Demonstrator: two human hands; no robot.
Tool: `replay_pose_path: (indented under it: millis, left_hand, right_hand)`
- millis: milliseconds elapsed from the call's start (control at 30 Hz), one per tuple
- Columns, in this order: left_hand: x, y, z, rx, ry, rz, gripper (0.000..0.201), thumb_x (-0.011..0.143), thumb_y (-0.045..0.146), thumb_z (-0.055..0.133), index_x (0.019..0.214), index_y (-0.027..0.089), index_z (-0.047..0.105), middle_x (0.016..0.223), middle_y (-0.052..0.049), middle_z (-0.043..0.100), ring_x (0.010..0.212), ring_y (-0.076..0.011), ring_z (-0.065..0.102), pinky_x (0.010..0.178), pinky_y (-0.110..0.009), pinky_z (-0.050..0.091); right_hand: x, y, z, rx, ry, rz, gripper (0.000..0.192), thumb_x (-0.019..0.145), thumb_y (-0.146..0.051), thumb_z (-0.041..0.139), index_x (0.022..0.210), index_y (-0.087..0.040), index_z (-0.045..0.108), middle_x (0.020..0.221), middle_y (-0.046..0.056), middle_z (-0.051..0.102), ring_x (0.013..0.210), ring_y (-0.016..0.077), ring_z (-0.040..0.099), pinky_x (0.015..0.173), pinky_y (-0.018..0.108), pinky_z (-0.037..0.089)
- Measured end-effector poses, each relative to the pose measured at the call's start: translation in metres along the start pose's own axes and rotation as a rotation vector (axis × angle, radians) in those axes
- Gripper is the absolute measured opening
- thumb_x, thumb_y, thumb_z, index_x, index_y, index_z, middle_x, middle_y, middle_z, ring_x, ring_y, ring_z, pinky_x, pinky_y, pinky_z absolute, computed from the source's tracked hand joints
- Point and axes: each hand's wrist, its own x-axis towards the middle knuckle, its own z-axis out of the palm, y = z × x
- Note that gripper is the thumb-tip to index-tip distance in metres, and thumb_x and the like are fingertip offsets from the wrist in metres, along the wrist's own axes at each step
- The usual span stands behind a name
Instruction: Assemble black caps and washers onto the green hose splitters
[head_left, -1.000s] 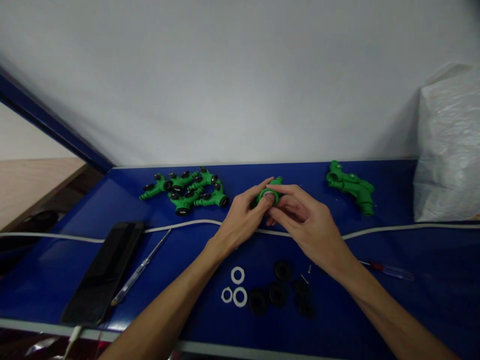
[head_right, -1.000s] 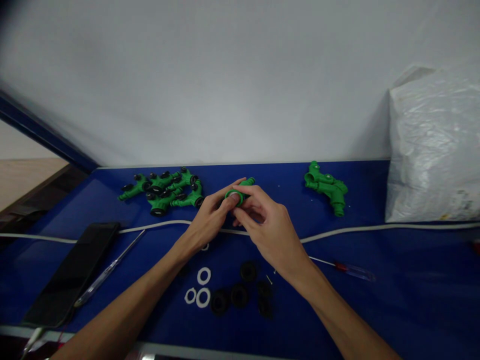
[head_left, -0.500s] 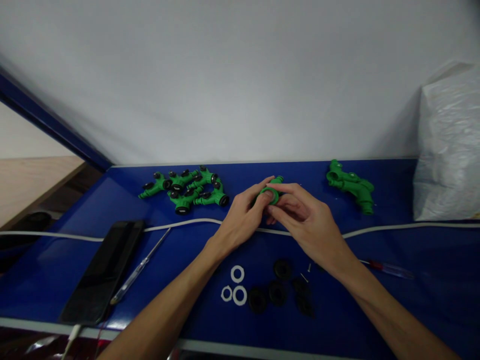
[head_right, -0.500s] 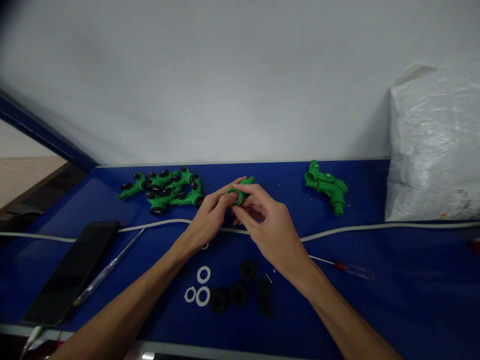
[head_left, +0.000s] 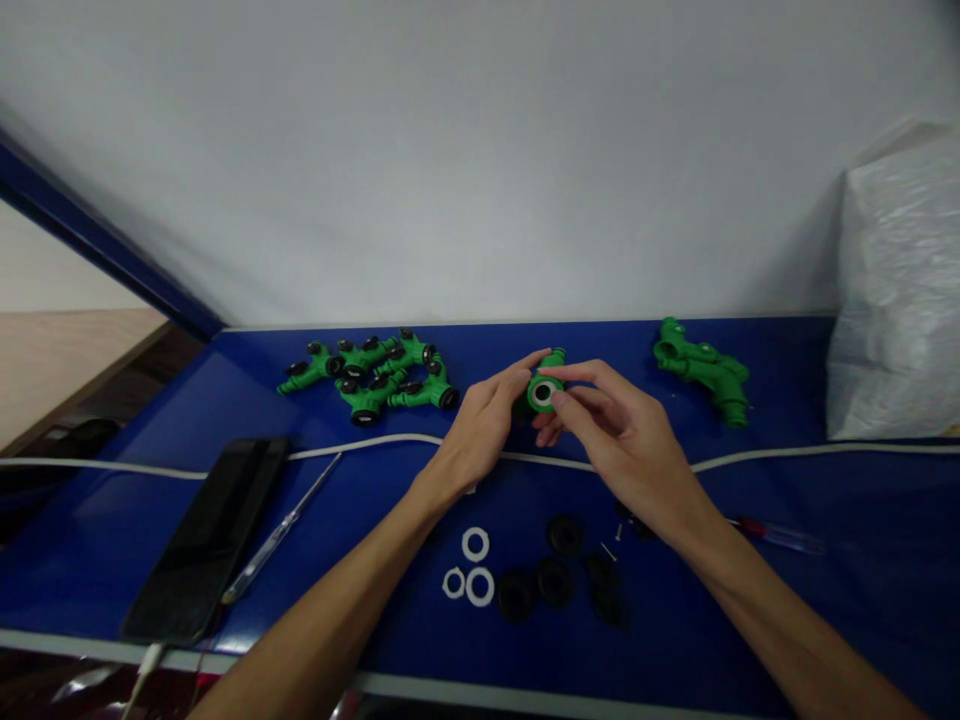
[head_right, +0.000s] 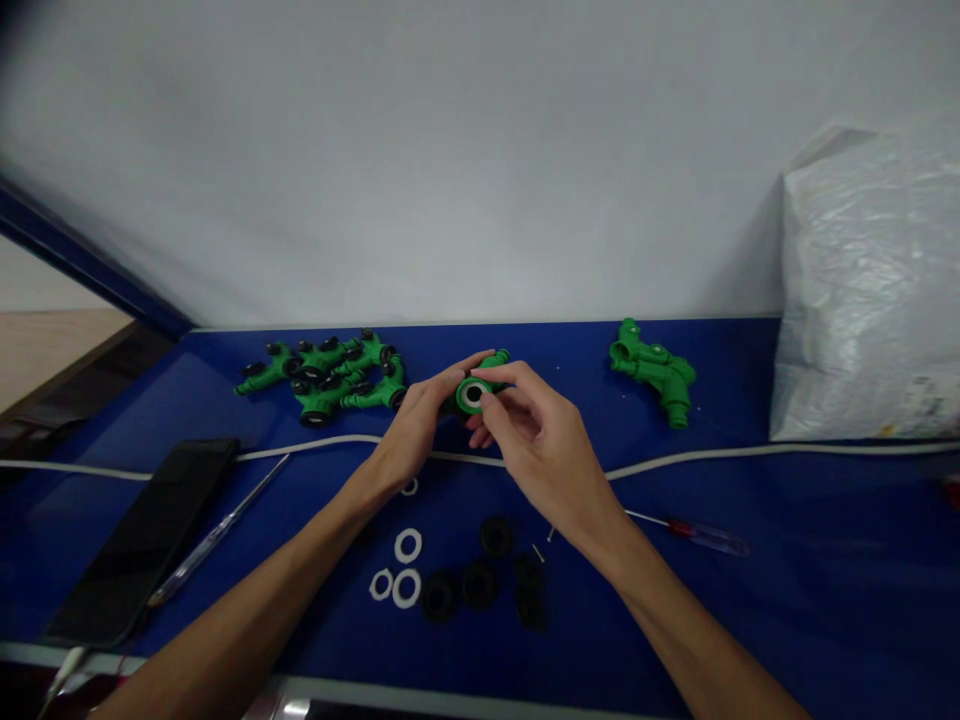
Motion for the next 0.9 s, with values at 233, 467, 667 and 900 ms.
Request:
replay_pose_path:
  millis: [233,467,667,900]
  left_hand:
    - [-0.0009,0.0011,0.0002,0.093,0.021,0.043,0.049,0.103,0.041,0.042,0.142,0.018,0.061,0.142,-0.005,0.065,0.137,-0.0243,0.053,0.119,-0.035,0.033]
    - [-0.0018,0.0009,0.0005,0.146,0.034,0.044,0.049,0.102,0.041,0.043,0.144,0.021,0.059,0.131,-0.003,0.072,0.130,-0.0237,0.058,0.115,-0.035,0.038]
    - [-0.0014,-0.0005,0.0003,0.167,0.042,0.051,0.049,0.102,0.041,0.045,0.144,0.022,0.058,0.128,-0.002,0.073,0.125,-0.0237,0.061,0.113,-0.037,0.040]
    - [-0.0012,-0.0004,0.0009,0.138,0.052,0.074,0.046,0.102,0.041,0.045,0.140,0.022,0.062,0.135,-0.003,0.070,0.126,-0.0238,0.061,0.114,-0.037,0.040]
  right_hand:
    - [-0.0005,0.0015,-0.0020,-0.007,0.004,0.004,0.017,0.093,-0.032,0.068,0.104,-0.021,0.063,0.077,-0.001,0.072,0.063,0.0138,0.070,0.064,0.029,0.060]
    - [-0.0005,0.0006,-0.0024,-0.022,0.018,-0.001,0.014,0.091,-0.033,0.068,0.099,-0.022,0.062,0.074,-0.002,0.071,0.060,0.0135,0.068,0.062,0.030,0.059]
    - [-0.0013,0.0025,-0.0025,-0.028,0.018,-0.002,0.012,0.092,-0.031,0.066,0.098,-0.022,0.061,0.075,-0.002,0.071,0.061,0.0130,0.068,0.061,0.029,0.058]
    - [-0.0010,0.0006,-0.0029,-0.011,0.003,-0.001,0.014,0.092,-0.033,0.067,0.098,-0.023,0.059,0.075,-0.002,0.071,0.061,0.0135,0.069,0.063,0.030,0.058]
